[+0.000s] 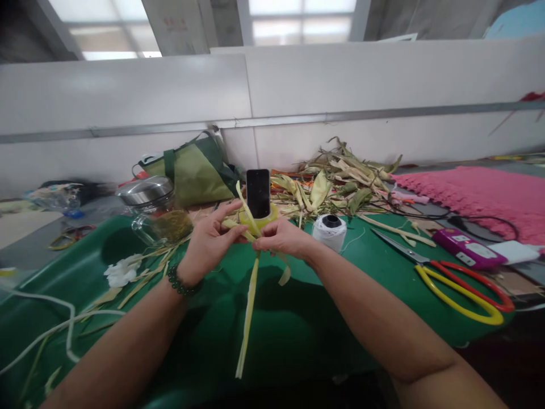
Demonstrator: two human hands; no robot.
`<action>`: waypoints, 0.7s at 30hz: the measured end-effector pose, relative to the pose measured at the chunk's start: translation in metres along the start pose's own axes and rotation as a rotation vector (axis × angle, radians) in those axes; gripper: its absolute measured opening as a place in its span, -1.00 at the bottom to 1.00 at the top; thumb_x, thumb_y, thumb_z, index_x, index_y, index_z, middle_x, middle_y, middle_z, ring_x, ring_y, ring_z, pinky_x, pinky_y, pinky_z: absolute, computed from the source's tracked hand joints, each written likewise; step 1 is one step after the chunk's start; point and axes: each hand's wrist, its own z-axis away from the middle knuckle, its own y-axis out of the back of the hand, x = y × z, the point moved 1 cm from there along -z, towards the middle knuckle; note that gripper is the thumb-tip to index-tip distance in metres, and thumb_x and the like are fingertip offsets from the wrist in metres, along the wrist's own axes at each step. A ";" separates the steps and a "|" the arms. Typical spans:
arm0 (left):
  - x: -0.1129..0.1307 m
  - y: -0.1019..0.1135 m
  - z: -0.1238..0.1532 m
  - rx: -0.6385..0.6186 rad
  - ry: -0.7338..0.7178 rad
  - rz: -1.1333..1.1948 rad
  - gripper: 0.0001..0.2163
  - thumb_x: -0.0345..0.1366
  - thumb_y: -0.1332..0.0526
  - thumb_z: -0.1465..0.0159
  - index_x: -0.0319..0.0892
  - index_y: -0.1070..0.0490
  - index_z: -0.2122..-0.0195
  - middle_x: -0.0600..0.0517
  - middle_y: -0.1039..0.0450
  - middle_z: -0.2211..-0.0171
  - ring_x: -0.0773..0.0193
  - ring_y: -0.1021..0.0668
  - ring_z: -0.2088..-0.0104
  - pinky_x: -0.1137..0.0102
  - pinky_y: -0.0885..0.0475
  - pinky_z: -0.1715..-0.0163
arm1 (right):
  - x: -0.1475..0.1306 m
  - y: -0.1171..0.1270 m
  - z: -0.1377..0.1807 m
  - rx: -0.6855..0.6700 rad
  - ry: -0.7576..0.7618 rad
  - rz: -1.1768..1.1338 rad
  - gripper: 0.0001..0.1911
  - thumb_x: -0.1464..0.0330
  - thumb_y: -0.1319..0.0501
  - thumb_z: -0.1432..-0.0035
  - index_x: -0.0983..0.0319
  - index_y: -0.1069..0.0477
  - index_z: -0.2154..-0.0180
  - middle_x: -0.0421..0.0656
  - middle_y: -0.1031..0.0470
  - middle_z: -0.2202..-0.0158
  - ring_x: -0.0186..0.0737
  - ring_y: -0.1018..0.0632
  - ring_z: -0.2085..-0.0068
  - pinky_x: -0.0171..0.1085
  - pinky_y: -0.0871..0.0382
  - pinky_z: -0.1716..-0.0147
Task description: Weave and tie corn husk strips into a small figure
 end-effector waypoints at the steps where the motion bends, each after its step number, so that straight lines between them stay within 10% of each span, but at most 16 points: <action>1: 0.000 0.000 0.000 0.007 -0.003 -0.008 -0.57 -0.28 -0.32 -0.03 -0.25 -0.41 0.04 0.07 -0.53 0.56 0.24 -0.59 0.58 0.47 -0.42 0.59 | 0.000 0.000 0.000 0.000 0.001 0.017 -0.79 0.28 -0.30 0.22 0.30 -0.41 0.64 -0.31 -0.27 0.70 -0.46 -0.28 0.62 -0.38 -0.18 0.61; 15: -0.001 0.012 -0.005 0.128 -0.010 -0.234 -0.57 -0.16 -0.26 -0.10 -0.17 -0.21 0.04 0.11 -0.42 0.47 0.33 -0.50 0.59 0.46 -0.37 0.58 | 0.007 0.006 -0.008 0.163 0.024 0.076 -0.65 0.13 -0.27 0.09 0.30 -0.43 0.62 -0.27 -0.28 0.71 -0.47 -0.22 0.66 -0.38 -0.07 0.64; 21: -0.011 -0.009 0.005 -0.346 0.015 -0.453 -0.89 -0.35 -0.24 -0.07 -0.19 -0.33 0.55 0.08 -0.40 0.57 0.31 -0.44 0.51 0.42 -0.31 0.47 | 0.012 0.007 -0.010 0.167 0.056 0.096 -0.53 0.00 -0.23 0.06 0.29 -0.37 0.64 -0.28 -0.25 0.73 -0.47 -0.21 0.68 -0.38 -0.05 0.67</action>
